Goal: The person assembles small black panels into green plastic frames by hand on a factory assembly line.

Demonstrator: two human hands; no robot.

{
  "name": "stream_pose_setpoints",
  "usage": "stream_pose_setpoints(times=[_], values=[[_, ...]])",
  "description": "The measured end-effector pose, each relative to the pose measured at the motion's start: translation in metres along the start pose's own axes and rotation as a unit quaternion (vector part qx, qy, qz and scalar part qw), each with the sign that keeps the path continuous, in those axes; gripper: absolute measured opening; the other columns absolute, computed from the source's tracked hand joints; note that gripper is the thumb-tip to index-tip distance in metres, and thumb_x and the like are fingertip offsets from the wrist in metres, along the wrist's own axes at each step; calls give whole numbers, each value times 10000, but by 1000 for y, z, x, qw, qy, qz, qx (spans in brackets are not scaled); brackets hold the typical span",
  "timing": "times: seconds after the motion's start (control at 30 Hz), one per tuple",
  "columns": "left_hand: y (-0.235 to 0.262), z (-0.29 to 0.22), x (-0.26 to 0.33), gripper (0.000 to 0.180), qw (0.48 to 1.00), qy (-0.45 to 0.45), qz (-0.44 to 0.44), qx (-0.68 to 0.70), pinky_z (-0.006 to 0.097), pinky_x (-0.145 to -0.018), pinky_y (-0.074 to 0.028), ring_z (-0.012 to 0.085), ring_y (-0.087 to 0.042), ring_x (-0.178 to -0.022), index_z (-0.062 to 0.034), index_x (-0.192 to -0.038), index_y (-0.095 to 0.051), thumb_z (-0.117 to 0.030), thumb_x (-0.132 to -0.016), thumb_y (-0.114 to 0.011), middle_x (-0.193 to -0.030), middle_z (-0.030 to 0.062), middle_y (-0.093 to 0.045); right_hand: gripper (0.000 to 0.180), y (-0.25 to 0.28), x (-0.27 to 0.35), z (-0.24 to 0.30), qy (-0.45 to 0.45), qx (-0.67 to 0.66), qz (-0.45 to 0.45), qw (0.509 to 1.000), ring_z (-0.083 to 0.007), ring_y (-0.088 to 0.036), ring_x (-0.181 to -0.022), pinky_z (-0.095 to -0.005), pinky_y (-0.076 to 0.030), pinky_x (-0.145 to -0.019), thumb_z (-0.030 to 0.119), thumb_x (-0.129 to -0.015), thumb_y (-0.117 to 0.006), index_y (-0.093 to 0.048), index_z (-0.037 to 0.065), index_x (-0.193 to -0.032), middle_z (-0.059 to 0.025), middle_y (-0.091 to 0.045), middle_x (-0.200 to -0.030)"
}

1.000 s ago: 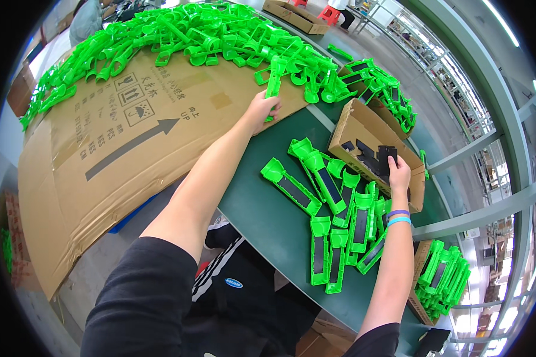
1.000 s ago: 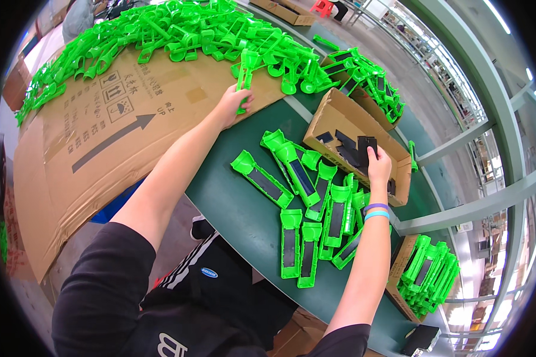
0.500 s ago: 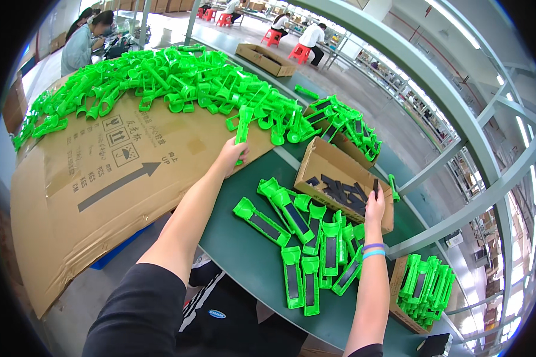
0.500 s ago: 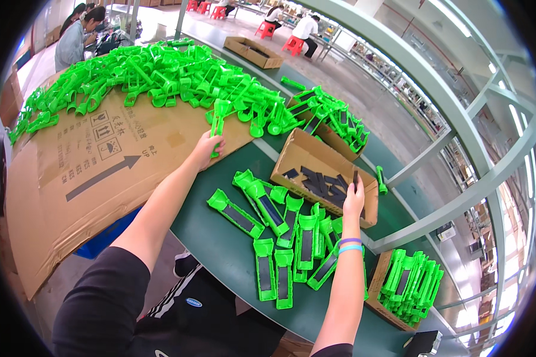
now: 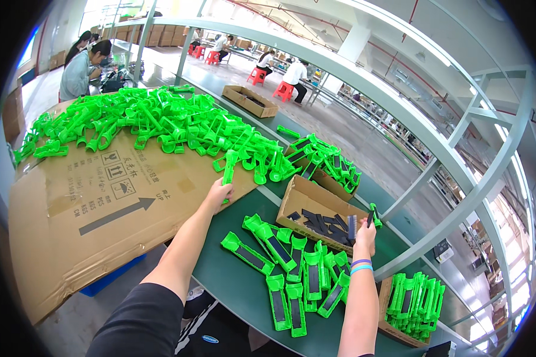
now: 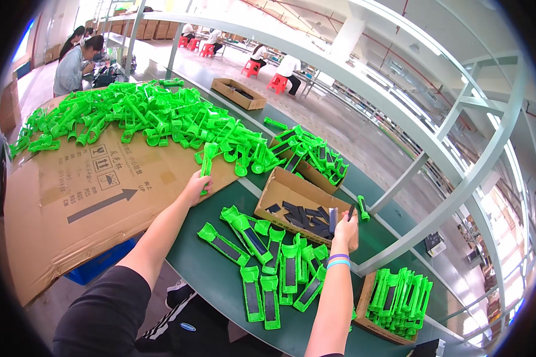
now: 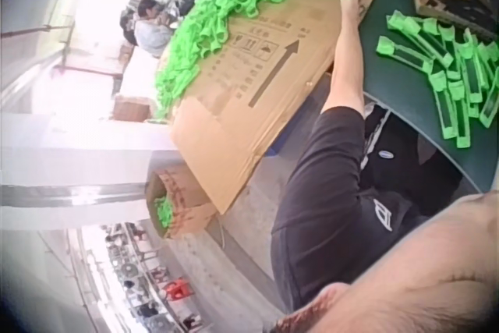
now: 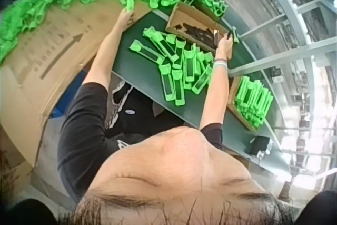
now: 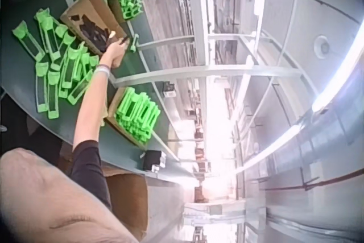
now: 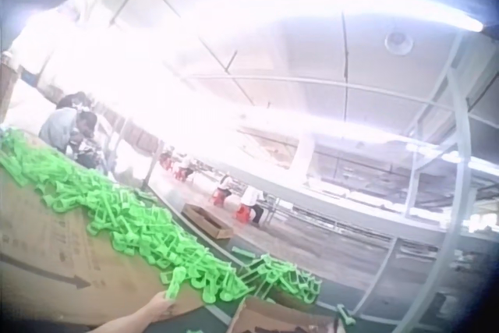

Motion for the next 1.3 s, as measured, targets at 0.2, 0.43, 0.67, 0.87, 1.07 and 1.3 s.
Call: stream_pose_setpoints(times=[0.2,0.43,0.67,0.87,1.07,1.3], values=[[18,4,3,73,999,21,-20,17,285,-462,-397,102,-411,-487,-78,-840,-443,-63,-804,-504,-650,27,-450,232,15,61,62,-54,-220,-7,974,-176,-558,-662,-307,-444,-577,46,-884,-472,-484,8,-1113,-119,-603,-877],[2,-13,17,90,988,-103,-86,-82,277,-461,-407,107,-428,-497,-73,-864,-461,-60,-798,-521,-643,9,-452,116,72,177,64,-124,-312,58,940,-100,-485,-480,-213,-368,-403,-16,-803,-596,-501,19,-858,-62,-565,-722],[-243,-5,144,211,963,-131,227,-59,280,-644,-470,117,-548,-774,-97,-1076,-549,-172,-880,-571,-864,5,-568,43,120,218,53,-79,-425,-50,900,-76,-501,-742,-222,-405,-662,49,-872,-547,-531,50,-912,2,-541,-818],[-301,31,205,61,878,-351,304,-115,361,-739,-417,287,-504,-872,-27,-879,-542,-14,-822,-525,-895,134,-512,202,96,229,42,-94,-481,88,867,-170,-563,-930,-307,-468,-845,-22,-819,-538,-524,16,-1017,-65,-561,-983],[-277,39,198,62,933,-225,245,-140,346,-628,-434,226,-525,-722,-21,-782,-512,30,-808,-489,-760,87,-490,158,81,237,86,7,-413,338,846,-258,-494,-1110,-371,-411,-935,-84,-688,-639,-630,14,-812,-123,-485,-1173],[-272,75,177,300,985,79,155,15,256,-626,-414,107,-486,-658,-21,-759,-520,-216,-971,-435,-671,23,-520,173,80,234,86,130,-137,263,946,-277,-607,-902,-340,-466,-790,26,-656,-711,-632,5,-808,-145,-630,-956]])
Point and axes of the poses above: each hand's wrist, its own x-axis away from the middle knuckle, its own y-axis out of the back of the hand, z = x × y, the point moved 6 cm from there along -x, towards the middle knuckle
